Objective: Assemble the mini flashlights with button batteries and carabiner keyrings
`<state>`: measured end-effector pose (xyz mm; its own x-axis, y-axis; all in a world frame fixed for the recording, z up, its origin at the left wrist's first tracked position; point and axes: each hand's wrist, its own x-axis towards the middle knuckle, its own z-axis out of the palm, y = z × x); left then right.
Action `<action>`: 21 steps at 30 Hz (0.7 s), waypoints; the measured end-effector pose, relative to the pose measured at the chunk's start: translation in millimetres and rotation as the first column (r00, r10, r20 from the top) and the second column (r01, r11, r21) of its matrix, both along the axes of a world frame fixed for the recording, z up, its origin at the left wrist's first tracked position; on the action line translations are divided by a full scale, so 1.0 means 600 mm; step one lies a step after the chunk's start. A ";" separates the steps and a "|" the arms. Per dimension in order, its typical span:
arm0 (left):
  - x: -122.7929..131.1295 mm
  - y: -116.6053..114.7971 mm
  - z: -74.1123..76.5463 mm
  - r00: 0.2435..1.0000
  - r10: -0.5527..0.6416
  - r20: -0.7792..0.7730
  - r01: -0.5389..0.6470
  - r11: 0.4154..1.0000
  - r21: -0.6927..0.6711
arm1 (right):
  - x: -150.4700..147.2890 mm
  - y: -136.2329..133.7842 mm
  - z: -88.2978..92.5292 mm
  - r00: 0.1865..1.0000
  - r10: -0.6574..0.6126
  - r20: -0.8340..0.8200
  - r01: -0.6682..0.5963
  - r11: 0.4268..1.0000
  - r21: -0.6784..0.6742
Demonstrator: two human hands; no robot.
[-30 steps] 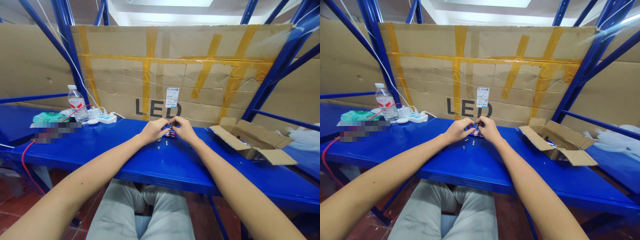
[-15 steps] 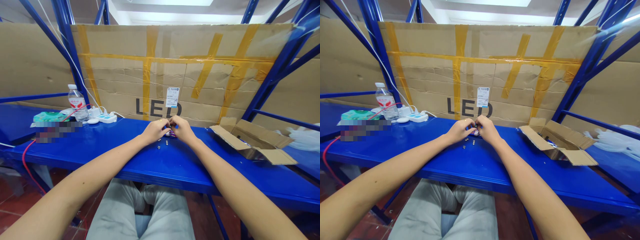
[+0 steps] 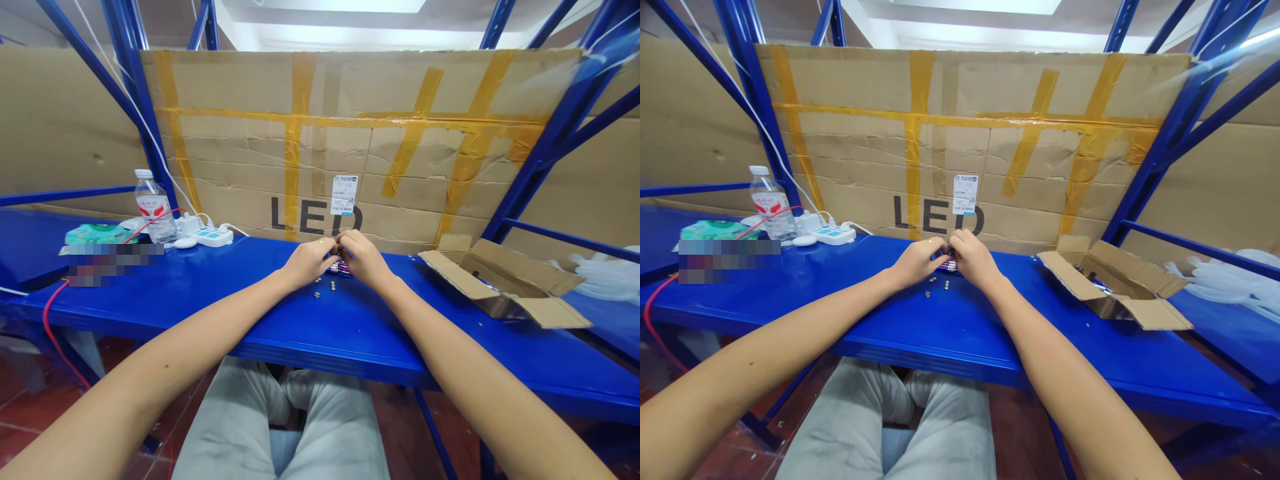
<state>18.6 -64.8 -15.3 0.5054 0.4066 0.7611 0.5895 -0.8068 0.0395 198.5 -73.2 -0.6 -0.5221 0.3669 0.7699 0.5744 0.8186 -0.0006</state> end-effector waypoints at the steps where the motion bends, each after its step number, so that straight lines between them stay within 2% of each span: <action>1: 0.000 -0.001 0.001 1.000 0.017 -0.010 -0.017 1.000 0.008 | 0.000 -0.001 0.001 0.999 -0.014 0.030 0.013 0.999 0.031; 11: -0.004 0.002 0.001 0.996 0.068 -0.060 -0.061 0.992 0.114 | -0.002 -0.004 0.010 0.982 -0.113 0.151 0.079 0.974 0.214; 14: -0.004 0.002 0.001 0.996 0.073 -0.059 -0.065 0.990 0.128 | -0.001 -0.002 0.008 0.987 -0.099 0.127 0.074 0.979 0.191; 21: -0.004 0.003 -0.002 0.996 0.042 -0.074 -0.032 0.990 0.138 | 0.003 0.004 -0.002 1.000 0.006 -0.029 -0.004 0.999 0.045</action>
